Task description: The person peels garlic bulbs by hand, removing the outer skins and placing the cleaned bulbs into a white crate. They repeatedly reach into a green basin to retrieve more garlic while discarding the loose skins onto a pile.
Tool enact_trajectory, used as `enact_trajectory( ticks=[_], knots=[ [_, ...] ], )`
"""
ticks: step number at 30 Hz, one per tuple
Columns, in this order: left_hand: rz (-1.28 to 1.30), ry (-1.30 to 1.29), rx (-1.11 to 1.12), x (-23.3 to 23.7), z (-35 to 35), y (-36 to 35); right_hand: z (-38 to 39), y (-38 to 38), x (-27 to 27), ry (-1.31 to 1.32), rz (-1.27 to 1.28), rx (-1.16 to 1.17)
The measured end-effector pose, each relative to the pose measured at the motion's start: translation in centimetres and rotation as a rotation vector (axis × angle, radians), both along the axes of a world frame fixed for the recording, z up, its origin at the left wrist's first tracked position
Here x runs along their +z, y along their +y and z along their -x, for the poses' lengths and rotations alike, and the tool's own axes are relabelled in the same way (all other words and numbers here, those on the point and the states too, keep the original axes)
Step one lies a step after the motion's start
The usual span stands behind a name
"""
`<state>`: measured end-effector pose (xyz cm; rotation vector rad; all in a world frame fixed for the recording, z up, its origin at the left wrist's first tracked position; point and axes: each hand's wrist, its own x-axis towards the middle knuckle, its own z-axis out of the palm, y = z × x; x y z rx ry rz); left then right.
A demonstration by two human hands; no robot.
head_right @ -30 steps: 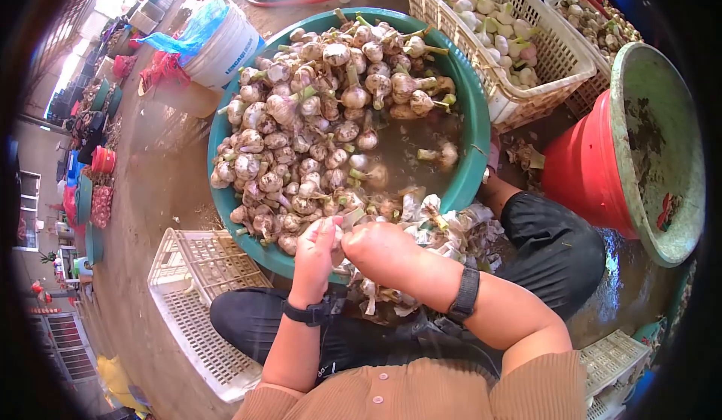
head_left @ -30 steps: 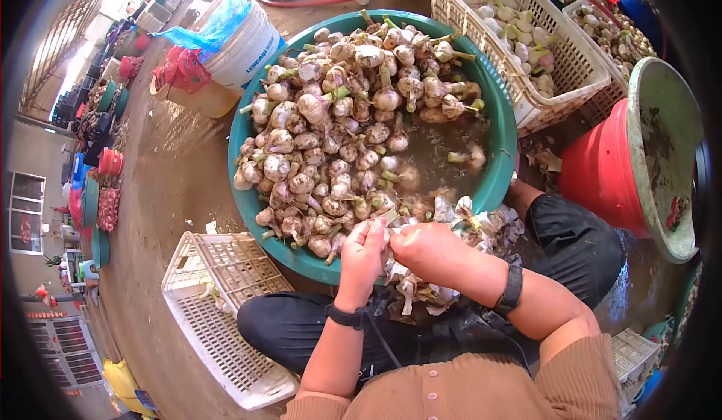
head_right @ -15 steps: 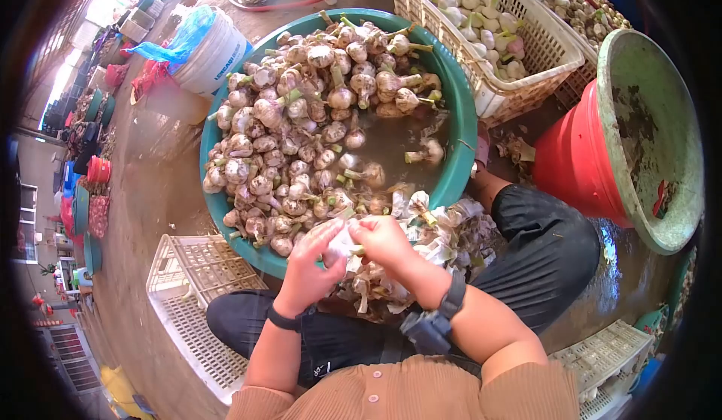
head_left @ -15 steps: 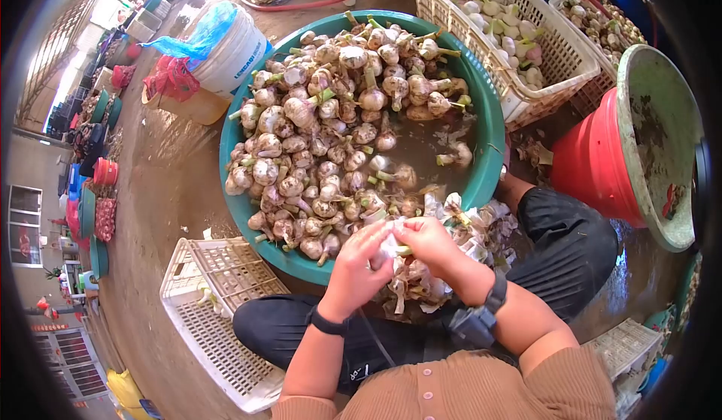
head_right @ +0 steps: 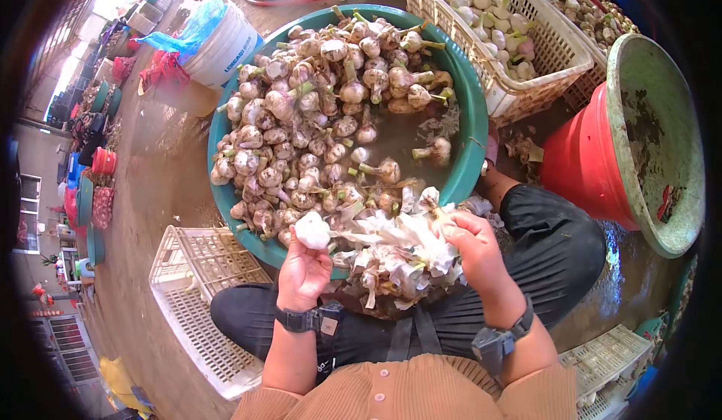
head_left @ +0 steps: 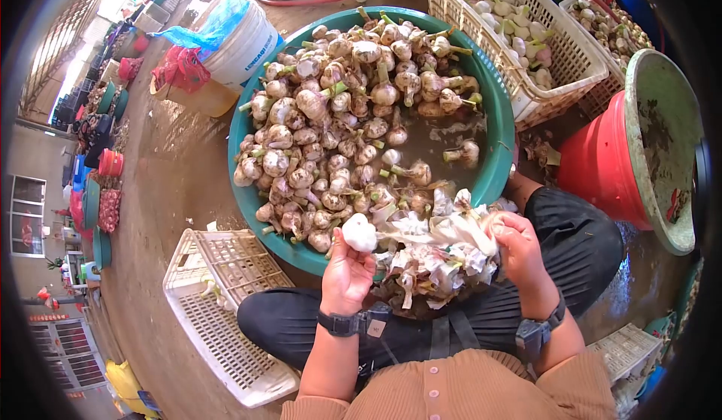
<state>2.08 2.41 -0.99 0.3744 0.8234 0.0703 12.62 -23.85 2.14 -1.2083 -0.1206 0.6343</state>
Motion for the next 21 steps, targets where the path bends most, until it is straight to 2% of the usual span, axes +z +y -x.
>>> enact_trajectory(
  ticks=[2, 4, 5, 6, 8, 10, 11, 12, 13, 14, 16, 17, 18, 20, 21],
  knots=[
    [-0.077, 0.044, -0.025, -0.3, -0.2, 0.5, -0.7, -0.8, 0.3, -0.179, 0.438, 0.205],
    [-0.164, 0.085, -0.002, 0.6, -0.9, -0.1, 0.2, 1.4, 0.7, -1.003, 1.21, 0.429],
    [-0.243, 0.051, -0.012, 1.0, -1.2, -0.6, 0.4, 2.9, 0.8, -0.961, 1.222, 0.415],
    [-0.319, 0.014, -0.023, 1.2, -1.6, -1.3, 0.7, 4.5, 0.3, -0.91, 1.063, 0.346],
    [-0.38, 0.017, -0.042, 1.4, -2.2, -2.7, 0.8, 8.2, 1.6, -0.65, 0.678, 0.248],
    [-0.338, 0.021, -0.067, 1.4, -2.5, -3.3, 1.2, 11.3, -1.0, -0.143, 0.067, 0.282],
    [-0.147, 0.003, -0.002, 2.0, -2.6, -3.0, 0.3, 10.3, -1.1, 0.136, -0.177, 0.318],
    [0.001, -0.009, 0.039, 0.5, -1.5, -1.3, -1.1, 9.3, -0.5, 0.418, -0.424, 0.355],
    [0.021, -0.036, 0.051, 0.1, -1.0, -0.1, -1.9, 9.8, -1.0, 0.236, -0.632, 0.205],
    [0.043, -0.062, 0.063, -0.2, -0.6, 0.7, -3.0, 8.8, -0.7, 0.351, -0.402, 0.165],
    [-0.007, -0.027, 0.077, 0.0, -1.1, 0.5, -1.6, 11.0, -0.4, -0.057, 0.01, 0.125],
    [-0.049, 0.008, 0.079, 0.0, -1.3, 0.1, -0.8, 11.5, 0.4, -0.344, 0.148, 0.191],
    [-0.042, 0.011, 0.075, -0.1, -1.3, -0.2, 0.1, 12.8, -1.2, -0.898, 0.162, 0.088],
    [-0.015, 0.074, 0.123, -0.3, -1.2, -0.6, 1.2, 13.6, -2.1, -0.826, 0.154, 0.072],
    [-0.112, -0.027, 0.196, 1.2, -0.7, -0.6, 0.6, 13.9, -2.6, -0.754, 0.229, -0.034]
  ],
)
